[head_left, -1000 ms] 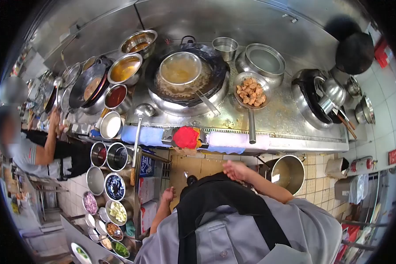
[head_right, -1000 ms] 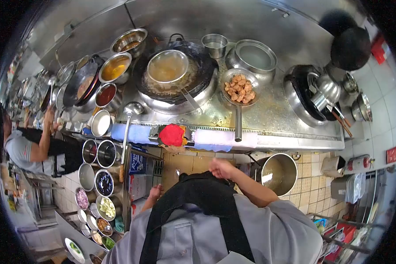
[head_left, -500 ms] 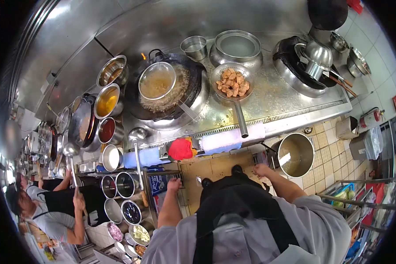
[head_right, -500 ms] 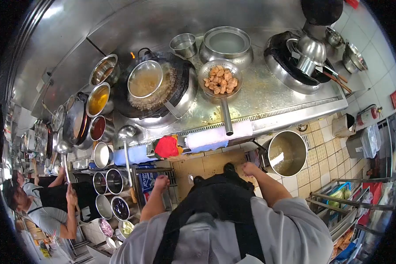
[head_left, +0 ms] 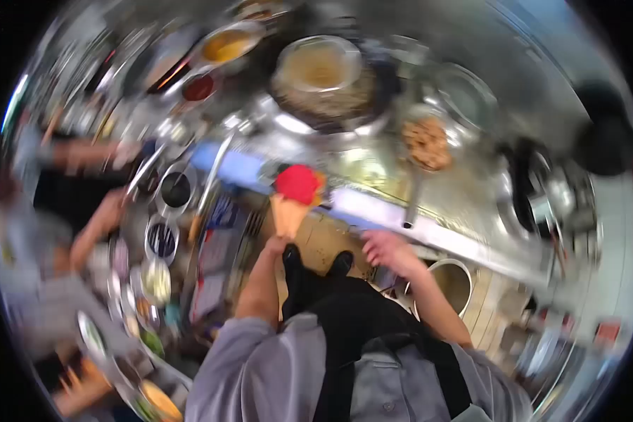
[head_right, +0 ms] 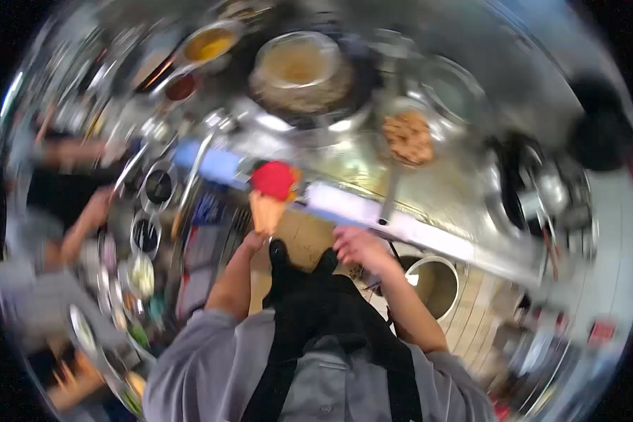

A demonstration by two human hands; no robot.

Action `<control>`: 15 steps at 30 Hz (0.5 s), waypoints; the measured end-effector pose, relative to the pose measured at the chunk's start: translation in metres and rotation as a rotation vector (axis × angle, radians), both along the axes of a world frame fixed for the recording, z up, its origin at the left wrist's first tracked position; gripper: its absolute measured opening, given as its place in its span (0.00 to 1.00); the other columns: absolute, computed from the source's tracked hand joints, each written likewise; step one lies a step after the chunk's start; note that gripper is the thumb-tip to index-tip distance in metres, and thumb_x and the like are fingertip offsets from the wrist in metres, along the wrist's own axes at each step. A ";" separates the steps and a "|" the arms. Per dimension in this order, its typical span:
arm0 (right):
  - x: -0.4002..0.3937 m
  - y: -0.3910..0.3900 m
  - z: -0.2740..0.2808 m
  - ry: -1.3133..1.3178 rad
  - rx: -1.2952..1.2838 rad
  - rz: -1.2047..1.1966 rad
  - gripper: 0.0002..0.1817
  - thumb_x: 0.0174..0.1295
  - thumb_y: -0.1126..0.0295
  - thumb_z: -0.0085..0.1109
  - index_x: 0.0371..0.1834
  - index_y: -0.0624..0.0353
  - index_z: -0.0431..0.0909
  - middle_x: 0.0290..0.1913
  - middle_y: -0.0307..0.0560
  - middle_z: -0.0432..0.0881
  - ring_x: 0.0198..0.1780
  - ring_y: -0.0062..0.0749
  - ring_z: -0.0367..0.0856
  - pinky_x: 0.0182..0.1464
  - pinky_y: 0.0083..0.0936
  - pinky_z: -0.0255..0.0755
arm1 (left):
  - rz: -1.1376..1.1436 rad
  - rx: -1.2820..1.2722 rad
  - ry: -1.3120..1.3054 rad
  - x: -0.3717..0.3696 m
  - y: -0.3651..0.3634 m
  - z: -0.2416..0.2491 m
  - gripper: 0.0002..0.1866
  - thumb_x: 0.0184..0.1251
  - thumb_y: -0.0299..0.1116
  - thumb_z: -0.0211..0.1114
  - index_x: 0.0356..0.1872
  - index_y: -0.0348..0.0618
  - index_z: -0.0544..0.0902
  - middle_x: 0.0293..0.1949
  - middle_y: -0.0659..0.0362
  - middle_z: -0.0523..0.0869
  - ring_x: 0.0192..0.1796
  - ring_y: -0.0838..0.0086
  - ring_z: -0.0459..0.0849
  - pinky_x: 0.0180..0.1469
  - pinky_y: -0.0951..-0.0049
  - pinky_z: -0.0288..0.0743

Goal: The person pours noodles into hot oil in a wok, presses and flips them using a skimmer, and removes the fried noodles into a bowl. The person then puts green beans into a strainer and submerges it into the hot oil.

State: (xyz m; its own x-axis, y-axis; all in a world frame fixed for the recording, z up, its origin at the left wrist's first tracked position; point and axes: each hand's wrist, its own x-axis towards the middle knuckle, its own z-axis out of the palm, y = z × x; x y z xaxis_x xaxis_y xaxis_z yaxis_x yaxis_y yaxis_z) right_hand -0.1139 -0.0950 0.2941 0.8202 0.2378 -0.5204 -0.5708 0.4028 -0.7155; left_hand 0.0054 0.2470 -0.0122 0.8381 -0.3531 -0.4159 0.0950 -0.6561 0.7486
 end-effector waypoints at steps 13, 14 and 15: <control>0.303 -0.066 0.031 0.078 0.480 0.432 0.16 0.60 0.67 0.44 0.43 0.71 0.65 0.36 0.55 0.74 0.28 0.24 0.70 0.26 0.14 0.67 | 0.783 0.293 0.577 -0.287 0.098 0.045 0.16 0.49 0.40 0.52 0.32 0.39 0.80 0.37 0.47 0.79 0.41 0.60 0.78 0.40 0.64 0.69; 0.310 -0.064 0.030 0.124 0.462 0.395 0.16 0.61 0.68 0.43 0.45 0.71 0.64 0.35 0.54 0.73 0.27 0.24 0.70 0.26 0.15 0.66 | 0.927 0.312 0.551 -0.304 0.097 0.043 0.15 0.48 0.38 0.52 0.30 0.38 0.80 0.35 0.47 0.79 0.39 0.59 0.78 0.39 0.64 0.69; 0.317 -0.059 0.030 0.166 0.442 0.348 0.16 0.61 0.69 0.42 0.47 0.70 0.62 0.34 0.53 0.72 0.27 0.24 0.69 0.25 0.15 0.65 | 0.955 0.309 0.558 -0.317 0.099 0.043 0.15 0.48 0.38 0.52 0.30 0.38 0.80 0.35 0.47 0.79 0.39 0.59 0.78 0.39 0.64 0.69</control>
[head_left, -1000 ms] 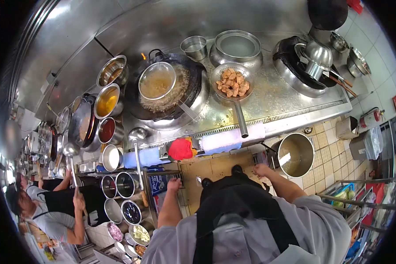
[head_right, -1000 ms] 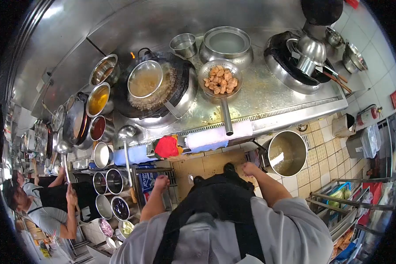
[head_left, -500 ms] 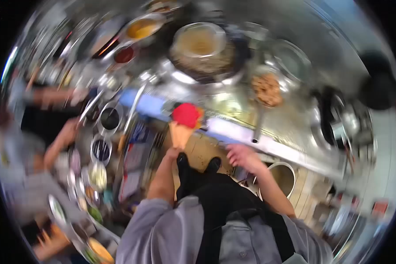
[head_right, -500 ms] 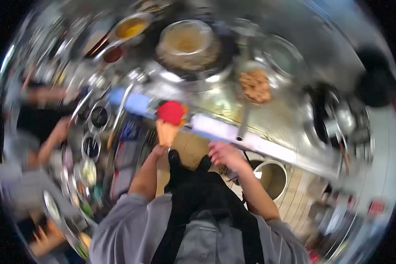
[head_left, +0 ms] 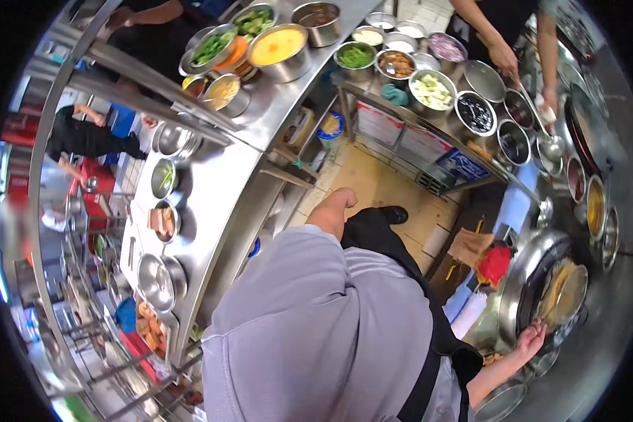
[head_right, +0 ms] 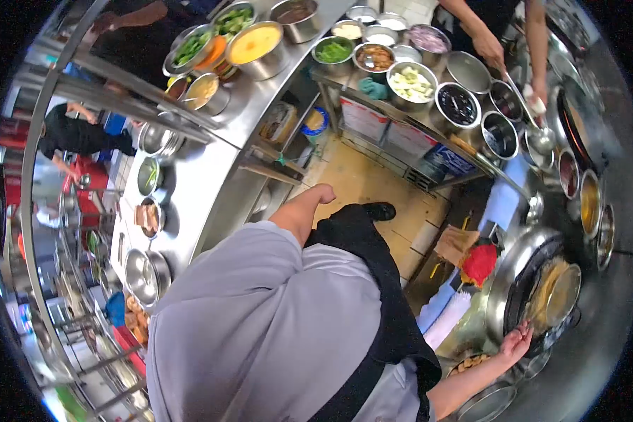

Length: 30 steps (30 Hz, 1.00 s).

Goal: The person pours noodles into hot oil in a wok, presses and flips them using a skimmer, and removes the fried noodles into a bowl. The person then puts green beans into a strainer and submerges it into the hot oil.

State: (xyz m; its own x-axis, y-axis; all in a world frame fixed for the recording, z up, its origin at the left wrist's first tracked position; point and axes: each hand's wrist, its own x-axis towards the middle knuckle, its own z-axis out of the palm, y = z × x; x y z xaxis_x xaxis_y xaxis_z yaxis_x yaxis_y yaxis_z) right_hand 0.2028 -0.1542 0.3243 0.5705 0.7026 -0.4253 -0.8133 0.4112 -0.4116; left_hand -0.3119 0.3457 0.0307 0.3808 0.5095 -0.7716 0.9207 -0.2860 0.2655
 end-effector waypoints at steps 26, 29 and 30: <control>-0.139 -0.071 0.091 -0.580 -1.403 -0.751 0.18 0.56 0.71 0.42 0.50 0.64 0.63 0.28 0.46 0.75 0.18 0.23 0.69 0.17 0.20 0.63 | -0.339 -0.434 -0.193 0.189 -0.045 0.050 0.11 0.59 0.36 0.53 0.33 0.36 0.73 0.26 0.58 0.76 0.26 0.74 0.75 0.27 0.77 0.72; -0.123 -0.058 0.062 -0.586 -1.449 -0.751 0.18 0.51 0.74 0.47 0.47 0.66 0.65 0.27 0.48 0.75 0.20 0.29 0.73 0.19 0.24 0.65 | -0.415 -0.364 -0.188 0.201 -0.050 0.058 0.13 0.58 0.36 0.52 0.38 0.36 0.73 0.27 0.59 0.78 0.25 0.75 0.76 0.28 0.76 0.72; -0.116 -0.049 0.051 -0.555 -1.471 -0.664 0.21 0.53 0.76 0.42 0.52 0.65 0.60 0.26 0.46 0.74 0.18 0.25 0.68 0.17 0.21 0.62 | -0.425 -0.382 -0.178 0.207 -0.046 0.048 0.13 0.58 0.36 0.53 0.39 0.36 0.73 0.28 0.58 0.78 0.26 0.75 0.76 0.28 0.77 0.72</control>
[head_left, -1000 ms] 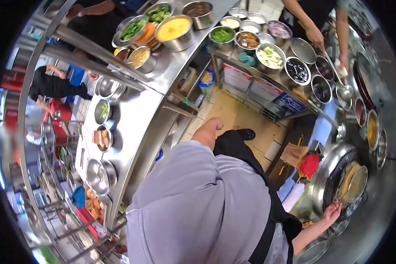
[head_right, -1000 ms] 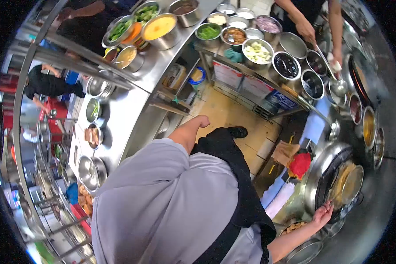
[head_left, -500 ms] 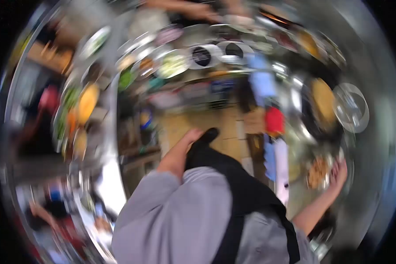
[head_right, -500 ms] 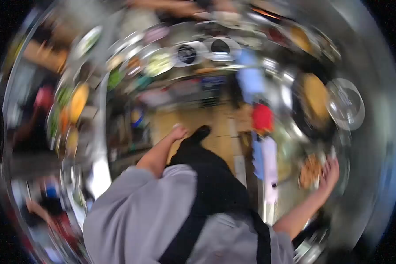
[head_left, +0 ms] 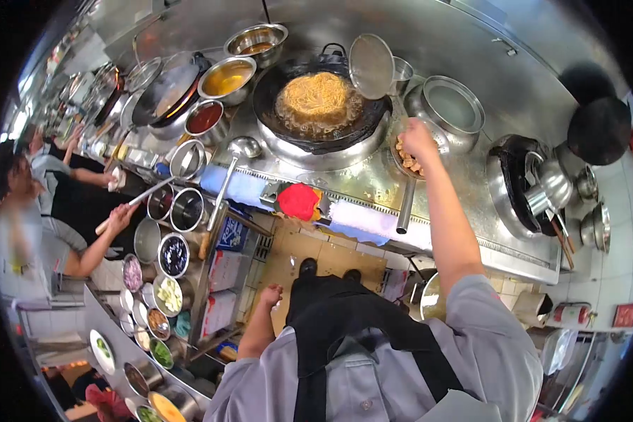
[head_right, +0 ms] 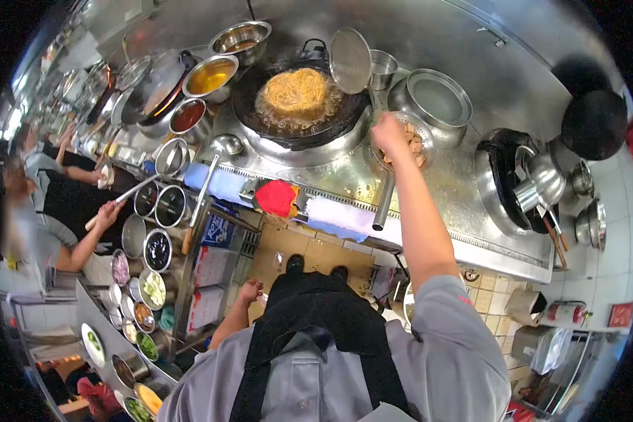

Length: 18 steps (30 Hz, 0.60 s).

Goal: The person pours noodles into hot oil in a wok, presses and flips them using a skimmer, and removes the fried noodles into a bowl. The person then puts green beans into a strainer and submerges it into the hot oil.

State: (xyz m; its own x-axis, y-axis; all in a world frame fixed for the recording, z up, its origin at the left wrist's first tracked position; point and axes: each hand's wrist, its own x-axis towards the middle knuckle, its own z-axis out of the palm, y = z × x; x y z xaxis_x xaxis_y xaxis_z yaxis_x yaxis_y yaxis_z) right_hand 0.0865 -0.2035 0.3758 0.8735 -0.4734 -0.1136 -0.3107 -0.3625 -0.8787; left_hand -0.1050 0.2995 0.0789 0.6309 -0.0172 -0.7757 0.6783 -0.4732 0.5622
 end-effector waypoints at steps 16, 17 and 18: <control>0.048 0.165 -0.027 0.044 1.238 -0.060 0.10 0.52 0.82 0.38 0.36 0.56 0.57 0.24 0.48 0.68 0.13 0.18 0.57 0.10 0.13 0.51 | -0.216 0.041 0.010 0.086 0.077 -0.019 0.13 0.55 0.38 0.53 0.33 0.37 0.75 0.22 0.58 0.78 0.19 0.74 0.76 0.19 0.75 0.68; 0.045 0.169 -0.020 0.027 1.286 -0.034 0.12 0.53 0.82 0.38 0.39 0.55 0.56 0.25 0.49 0.68 0.14 0.18 0.57 0.10 0.12 0.51 | -0.348 0.111 0.017 0.097 0.084 -0.032 0.13 0.55 0.37 0.52 0.32 0.36 0.75 0.21 0.58 0.78 0.18 0.74 0.75 0.19 0.75 0.67; 0.043 0.172 -0.017 0.016 1.334 -0.014 0.14 0.54 0.82 0.39 0.42 0.54 0.54 0.25 0.51 0.68 0.15 0.18 0.58 0.10 0.12 0.51 | -0.364 0.107 0.014 0.104 0.087 -0.039 0.13 0.55 0.37 0.52 0.32 0.36 0.75 0.21 0.58 0.78 0.18 0.74 0.75 0.19 0.75 0.67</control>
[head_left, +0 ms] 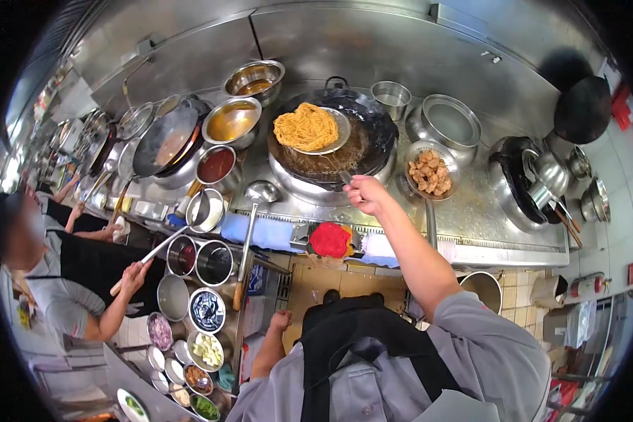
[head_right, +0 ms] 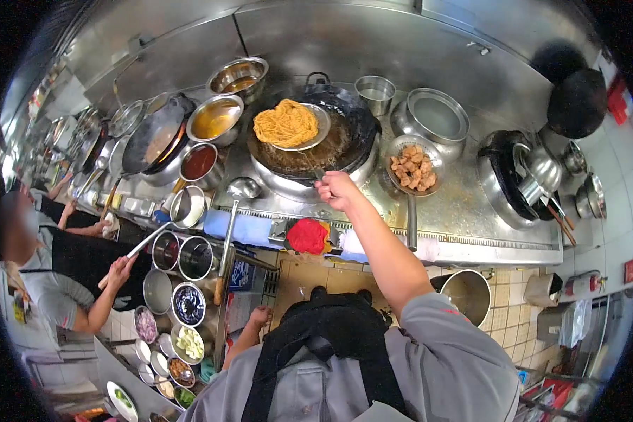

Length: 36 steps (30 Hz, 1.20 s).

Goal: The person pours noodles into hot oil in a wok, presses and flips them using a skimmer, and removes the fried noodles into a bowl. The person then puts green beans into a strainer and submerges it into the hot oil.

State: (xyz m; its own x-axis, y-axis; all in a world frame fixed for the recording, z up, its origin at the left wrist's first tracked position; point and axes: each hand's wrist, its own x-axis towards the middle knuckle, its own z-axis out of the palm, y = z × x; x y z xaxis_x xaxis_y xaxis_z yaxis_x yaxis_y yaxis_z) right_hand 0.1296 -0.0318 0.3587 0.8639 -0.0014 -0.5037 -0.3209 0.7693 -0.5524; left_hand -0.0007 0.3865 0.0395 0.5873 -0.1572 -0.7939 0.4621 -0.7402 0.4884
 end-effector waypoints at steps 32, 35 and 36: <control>-0.289 -0.148 0.033 0.199 -0.645 -0.502 0.14 0.54 0.79 0.34 0.45 0.64 0.61 0.23 0.46 0.67 0.13 0.18 0.57 0.12 0.14 0.51 | -0.550 -0.134 0.242 0.026 -0.146 0.007 0.12 0.56 0.41 0.49 0.34 0.45 0.74 0.19 0.61 0.74 0.19 0.77 0.72 0.16 0.75 0.62; -0.310 -0.132 0.025 0.119 -0.514 -0.613 0.14 0.57 0.76 0.36 0.47 0.64 0.60 0.23 0.45 0.67 0.14 0.18 0.57 0.12 0.15 0.51 | -0.728 -0.073 0.271 0.031 -0.151 -0.013 0.14 0.55 0.43 0.50 0.36 0.45 0.74 0.25 0.56 0.79 0.27 0.70 0.78 0.25 0.71 0.70; -0.311 -0.127 0.021 0.136 -0.504 -0.616 0.14 0.57 0.76 0.36 0.47 0.64 0.60 0.23 0.45 0.67 0.14 0.18 0.57 0.12 0.15 0.51 | -0.733 -0.063 0.287 0.030 -0.150 -0.015 0.14 0.55 0.43 0.50 0.36 0.45 0.74 0.25 0.56 0.79 0.27 0.70 0.78 0.25 0.71 0.70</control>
State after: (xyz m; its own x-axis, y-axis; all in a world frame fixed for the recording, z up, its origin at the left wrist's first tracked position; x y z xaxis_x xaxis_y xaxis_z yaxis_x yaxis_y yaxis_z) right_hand -0.1816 -0.1583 0.3799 0.5652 -0.7124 -0.4160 -0.0094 0.4987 -0.8667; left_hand 0.0292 0.2364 0.0246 0.0901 -0.4743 -0.8757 -0.0185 -0.8800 0.4747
